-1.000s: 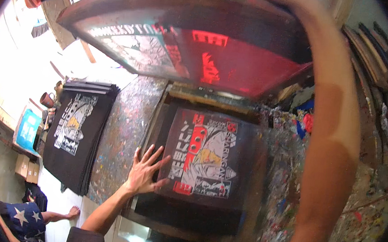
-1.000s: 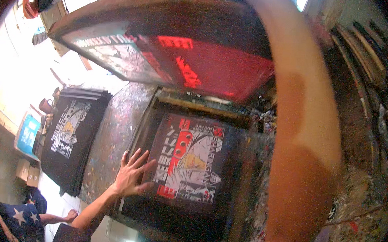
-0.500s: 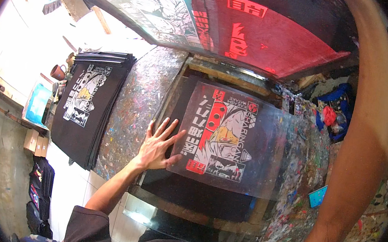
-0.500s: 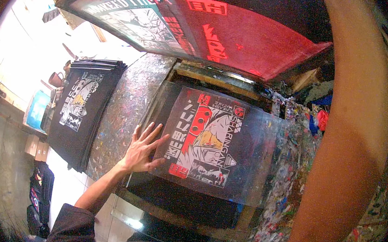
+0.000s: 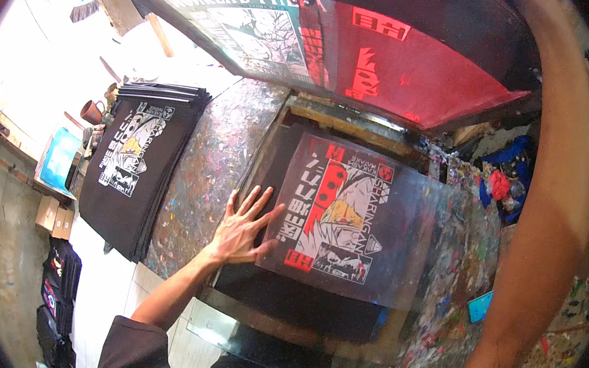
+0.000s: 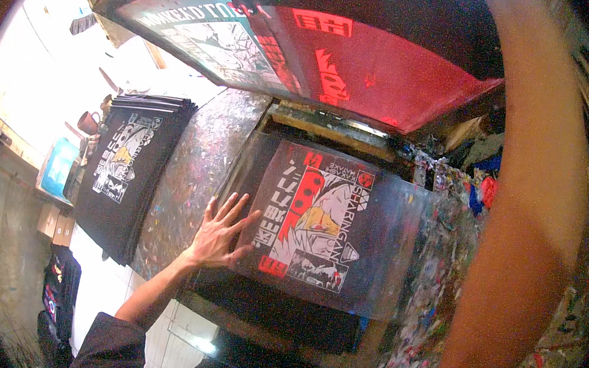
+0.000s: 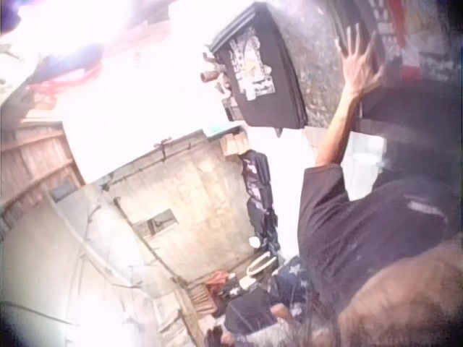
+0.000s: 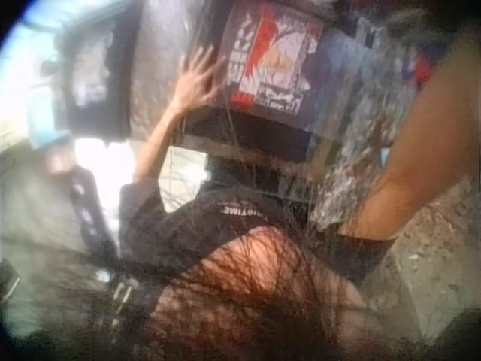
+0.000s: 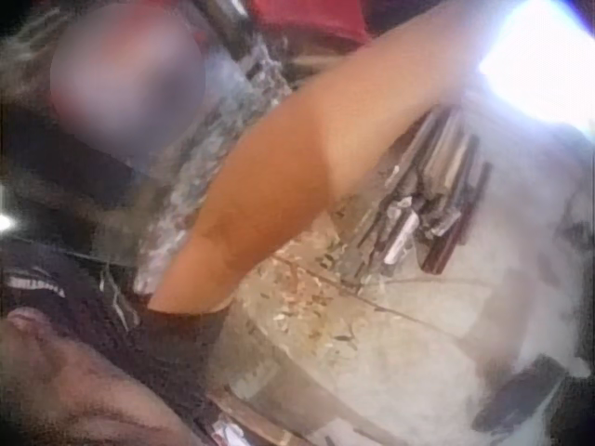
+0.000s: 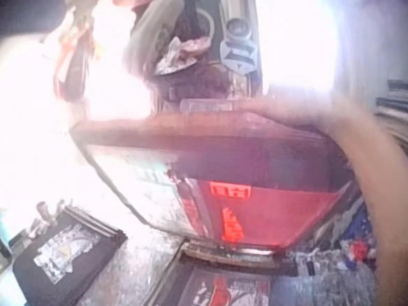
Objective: The person performs screen printing by placing black garments under a screen frame, applying red ink with a squeegee, and lifting the frame to reveal the print.
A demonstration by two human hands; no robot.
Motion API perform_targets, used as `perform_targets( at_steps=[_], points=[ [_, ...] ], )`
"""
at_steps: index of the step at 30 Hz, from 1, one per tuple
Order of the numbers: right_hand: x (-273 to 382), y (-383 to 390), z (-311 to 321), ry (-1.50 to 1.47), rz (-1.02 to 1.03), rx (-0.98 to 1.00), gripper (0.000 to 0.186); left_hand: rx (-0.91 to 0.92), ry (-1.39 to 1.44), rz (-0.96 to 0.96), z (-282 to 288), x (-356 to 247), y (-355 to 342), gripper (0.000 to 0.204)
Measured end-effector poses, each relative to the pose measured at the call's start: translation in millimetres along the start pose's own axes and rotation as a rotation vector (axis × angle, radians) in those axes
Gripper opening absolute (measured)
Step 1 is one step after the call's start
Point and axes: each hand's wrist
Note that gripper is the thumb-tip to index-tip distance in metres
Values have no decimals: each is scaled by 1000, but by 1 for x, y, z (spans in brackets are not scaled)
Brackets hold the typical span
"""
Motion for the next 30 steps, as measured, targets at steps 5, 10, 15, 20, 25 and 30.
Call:
perform_targets(
  at_steps=[5,10,15,20,25,30],
  points=[
    [-1,-2,-8,5,-65,-16,74,26,-23,30,3,0,3,85],
    [1,-5,-7,16,-115,-27,79,9,-3,14,0,-1,2,87],
    [-9,-4,-10,-14,-2,11,76,-11,8,12,2,-2,6,79],
    [-46,-32,-37,-100,113,-89,80,-401,285,114,-9,-74,1,51],
    [-2,28,-16,-132,21,-36,86,80,1400,160,20,-179,-50,44],
    [85,116,-25,194,-265,22,75,-996,-77,-25,155,-96,-34,75]
  ],
)
Point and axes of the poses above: each hand's wrist, its own y-axis away from the middle knuckle, its own z-axis out of the back of the hand, x = y × z, and after that the axes turned 6 degrees about -x, right-handed
